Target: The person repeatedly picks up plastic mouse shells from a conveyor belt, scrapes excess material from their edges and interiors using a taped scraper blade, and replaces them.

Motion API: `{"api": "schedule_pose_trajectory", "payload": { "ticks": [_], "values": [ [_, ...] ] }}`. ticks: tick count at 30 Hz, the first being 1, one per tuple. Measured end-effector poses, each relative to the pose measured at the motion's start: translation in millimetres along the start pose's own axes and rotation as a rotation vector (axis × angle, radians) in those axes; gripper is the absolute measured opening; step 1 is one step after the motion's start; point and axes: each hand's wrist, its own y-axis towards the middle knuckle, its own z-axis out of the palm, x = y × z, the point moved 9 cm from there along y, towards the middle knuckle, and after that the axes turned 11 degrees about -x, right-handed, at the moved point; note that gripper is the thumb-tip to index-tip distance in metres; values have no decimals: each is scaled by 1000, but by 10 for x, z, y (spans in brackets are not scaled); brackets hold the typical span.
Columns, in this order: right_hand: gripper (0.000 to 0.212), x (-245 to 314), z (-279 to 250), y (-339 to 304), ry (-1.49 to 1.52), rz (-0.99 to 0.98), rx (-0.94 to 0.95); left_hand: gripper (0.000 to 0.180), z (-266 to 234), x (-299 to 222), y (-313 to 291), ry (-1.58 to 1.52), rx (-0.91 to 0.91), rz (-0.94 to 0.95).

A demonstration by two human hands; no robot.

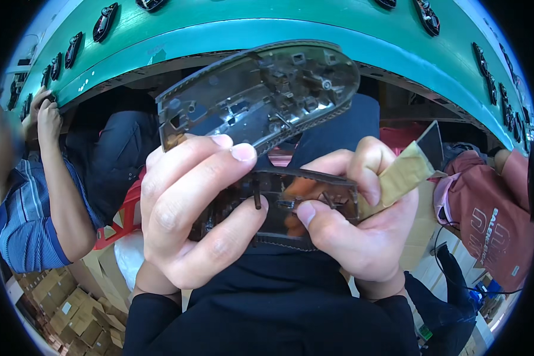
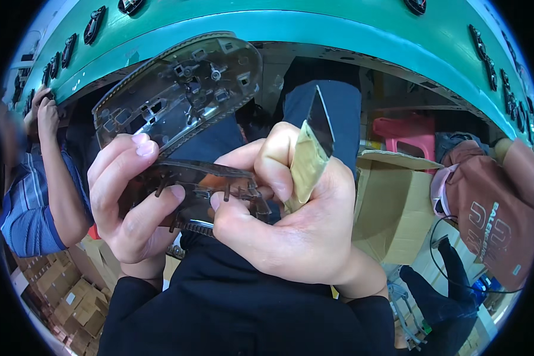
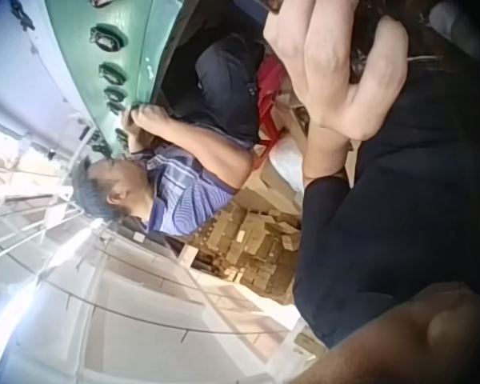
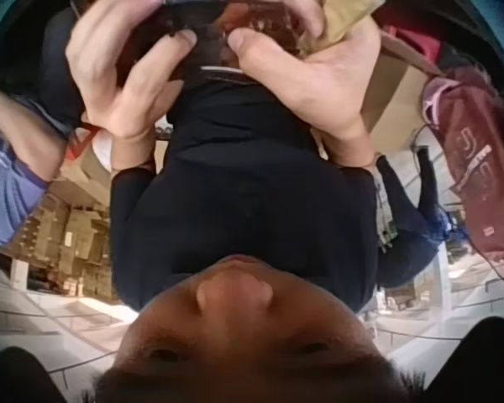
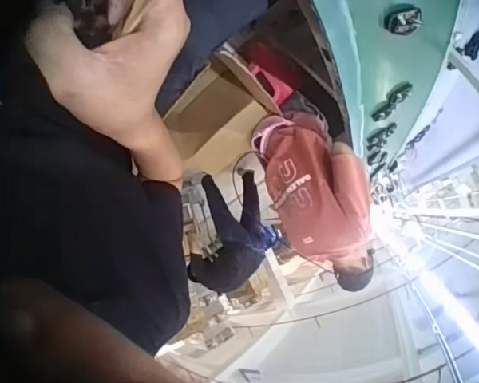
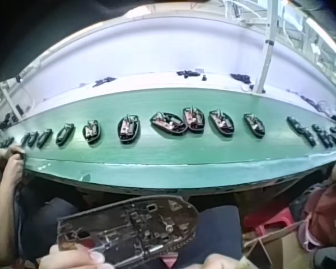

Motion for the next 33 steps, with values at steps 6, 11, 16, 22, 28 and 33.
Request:
{"api": "schedule_pose_trajectory", "payload": {
  "ticks": [6, 11, 16, 22, 28, 33],
  "values": [
    [43, 52, 74, -23, -79, -126, 56, 35, -46, 39, -65, -48, -10, 18],
    [43, 132, 112, -23, -44, -159, 51, 32, -50, 93, -95, -179, -47, 16],
    [45, 93, 112, -83, -12, -135, 55, 32, -88, 67, -129, -224, -75, -3],
    [45, 125, 126, -89, -33, -143, 41, 30, -113, 41, -117, -205, -85, 25],
    [45, 75, 106, -90, -11, -69, 25, 26, -118, -13, -106, -164, -108, 76],
    [45, 38, 79, -81, -81, -73, 62, 25, -110, -63, -84, -116, -117, 120]
  ]
}}
